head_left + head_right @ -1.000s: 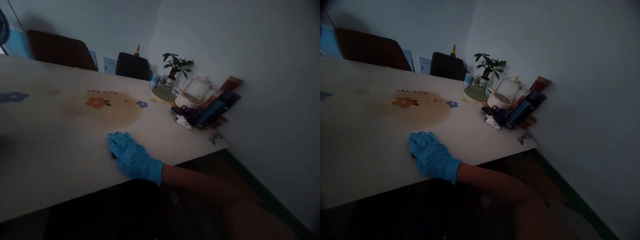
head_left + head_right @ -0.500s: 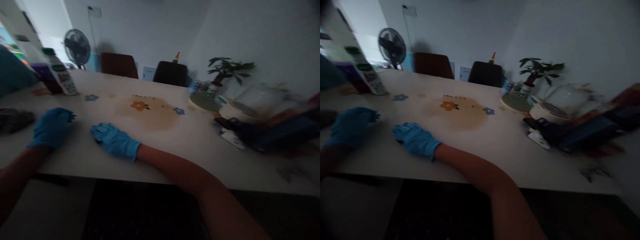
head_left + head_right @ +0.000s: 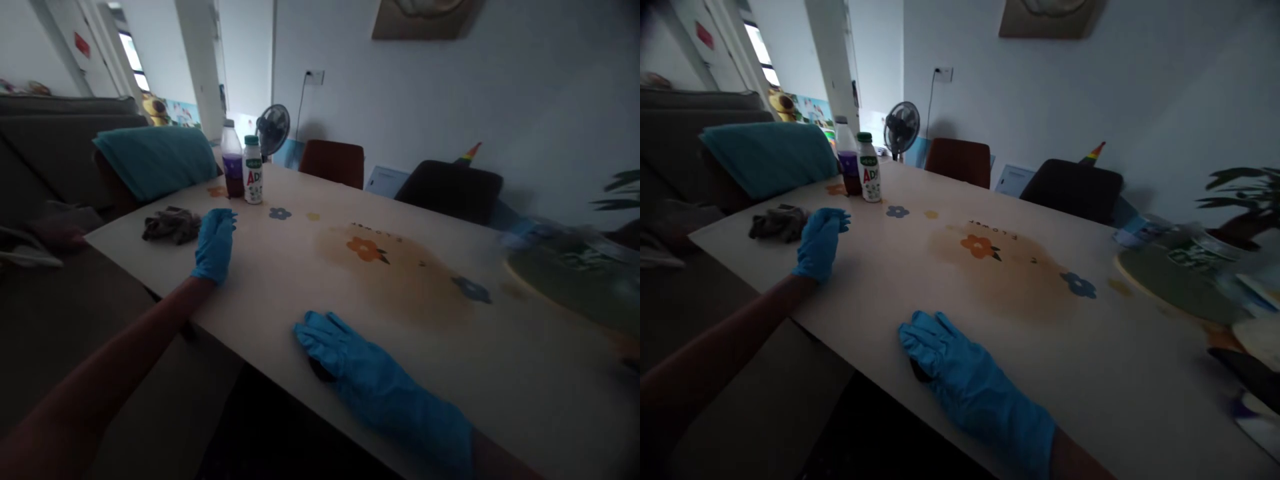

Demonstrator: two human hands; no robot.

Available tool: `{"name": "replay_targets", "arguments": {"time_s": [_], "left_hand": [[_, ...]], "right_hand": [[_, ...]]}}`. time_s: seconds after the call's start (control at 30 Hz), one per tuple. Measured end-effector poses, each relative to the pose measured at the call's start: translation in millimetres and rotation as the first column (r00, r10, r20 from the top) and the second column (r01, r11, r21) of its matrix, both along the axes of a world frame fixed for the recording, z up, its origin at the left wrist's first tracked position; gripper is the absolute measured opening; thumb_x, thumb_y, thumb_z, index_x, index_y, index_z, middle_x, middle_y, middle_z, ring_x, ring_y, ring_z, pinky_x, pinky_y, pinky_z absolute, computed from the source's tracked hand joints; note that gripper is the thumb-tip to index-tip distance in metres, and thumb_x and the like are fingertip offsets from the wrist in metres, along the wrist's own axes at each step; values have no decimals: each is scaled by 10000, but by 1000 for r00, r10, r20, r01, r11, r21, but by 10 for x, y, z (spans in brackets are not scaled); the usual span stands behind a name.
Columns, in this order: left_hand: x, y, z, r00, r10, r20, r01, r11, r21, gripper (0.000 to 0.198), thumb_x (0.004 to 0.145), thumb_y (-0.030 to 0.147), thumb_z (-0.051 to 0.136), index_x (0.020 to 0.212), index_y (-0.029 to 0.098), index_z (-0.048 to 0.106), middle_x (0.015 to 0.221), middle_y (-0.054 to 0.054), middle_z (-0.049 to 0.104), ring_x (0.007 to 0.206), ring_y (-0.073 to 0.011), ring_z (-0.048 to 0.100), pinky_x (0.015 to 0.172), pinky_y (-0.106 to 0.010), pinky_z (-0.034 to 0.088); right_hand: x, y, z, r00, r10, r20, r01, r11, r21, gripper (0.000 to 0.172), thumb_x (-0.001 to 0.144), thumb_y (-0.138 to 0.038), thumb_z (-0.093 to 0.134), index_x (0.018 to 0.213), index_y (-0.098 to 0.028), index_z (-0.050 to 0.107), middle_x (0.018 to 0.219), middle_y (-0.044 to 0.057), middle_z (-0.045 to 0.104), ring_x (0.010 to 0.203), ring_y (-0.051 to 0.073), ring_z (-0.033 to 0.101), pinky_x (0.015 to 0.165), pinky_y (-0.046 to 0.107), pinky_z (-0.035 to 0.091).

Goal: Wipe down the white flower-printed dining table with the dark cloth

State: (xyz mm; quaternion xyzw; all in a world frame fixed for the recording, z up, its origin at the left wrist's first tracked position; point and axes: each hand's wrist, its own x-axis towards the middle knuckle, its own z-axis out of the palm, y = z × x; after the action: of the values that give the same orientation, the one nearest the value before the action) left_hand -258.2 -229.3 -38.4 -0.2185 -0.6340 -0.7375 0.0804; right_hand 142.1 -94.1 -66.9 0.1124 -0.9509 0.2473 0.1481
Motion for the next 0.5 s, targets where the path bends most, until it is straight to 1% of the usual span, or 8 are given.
{"name": "replay_targets", "arguments": {"time_s": [0.07,0.1,0.17,0.23,0.3,0.4,0.47,0.5], "left_hand": [[-5,10,33,995,73,63,-80,990,113,27,1039,222,667,1049,200,678,1079,-71,748,1040,-221,711,1169,-465,617],[-12,6,47,991,107,85,-118,982,147,34,1049,227,658,1068,200,664,1122,-85,738,1100,-231,712,1205,-485,603],[-32,-17,68,984,143,106,-160,971,175,67,1068,256,659,1102,202,640,1202,-107,724,1223,-255,705,1263,-521,575],[-49,-52,80,984,138,116,-158,970,184,120,1074,294,683,1140,211,626,1272,-117,722,1322,-265,687,1288,-522,569],[-48,-78,87,982,128,138,-154,967,202,149,1072,304,689,1179,221,625,1331,-122,724,1378,-268,680,1281,-514,588],[-18,-76,84,977,134,165,-169,962,216,147,1067,312,666,1180,225,629,1333,-130,729,1382,-280,696,1255,-536,618],[4,-53,61,976,142,165,-176,961,213,167,1052,344,676,1154,217,639,1296,-142,729,1368,-301,705,1247,-561,622],[11,-41,43,976,143,162,-176,961,212,193,1040,369,689,1144,212,646,1283,-151,727,1361,-315,708,1239,-574,625]], "right_hand": [[-322,18,8,997,79,10,-79,997,2,1001,1135,-134,596,1948,-504,144,1889,3,502,1782,288,419,1493,676,286],[-510,38,28,993,114,15,-114,993,2,962,1142,-138,600,1952,-463,194,1889,22,504,1789,291,406,1492,679,283],[-920,90,78,989,142,34,-142,990,-4,845,1162,-169,614,1930,-393,344,1880,51,520,1791,298,410,1492,668,286],[-1344,147,119,991,119,63,-119,993,-7,730,1171,-225,636,1873,-367,491,1869,54,537,1782,301,434,1500,640,287],[-1754,202,142,993,83,85,-83,997,1,679,1164,-252,643,1830,-354,565,1868,48,538,1779,304,444,1510,623,277],[-2312,293,173,993,38,110,-41,999,27,682,1129,-221,641,1808,-270,596,1874,82,529,1784,322,441,1517,615,266],[-2643,386,218,990,-36,137,29,998,57,683,1109,-203,640,1792,-216,612,1868,114,539,1775,324,463,1514,584,287],[-2798,448,250,984,-90,151,80,994,73,682,1101,-195,634,1783,-208,621,1862,119,550,1766,315,479,1509,556,305]]}}
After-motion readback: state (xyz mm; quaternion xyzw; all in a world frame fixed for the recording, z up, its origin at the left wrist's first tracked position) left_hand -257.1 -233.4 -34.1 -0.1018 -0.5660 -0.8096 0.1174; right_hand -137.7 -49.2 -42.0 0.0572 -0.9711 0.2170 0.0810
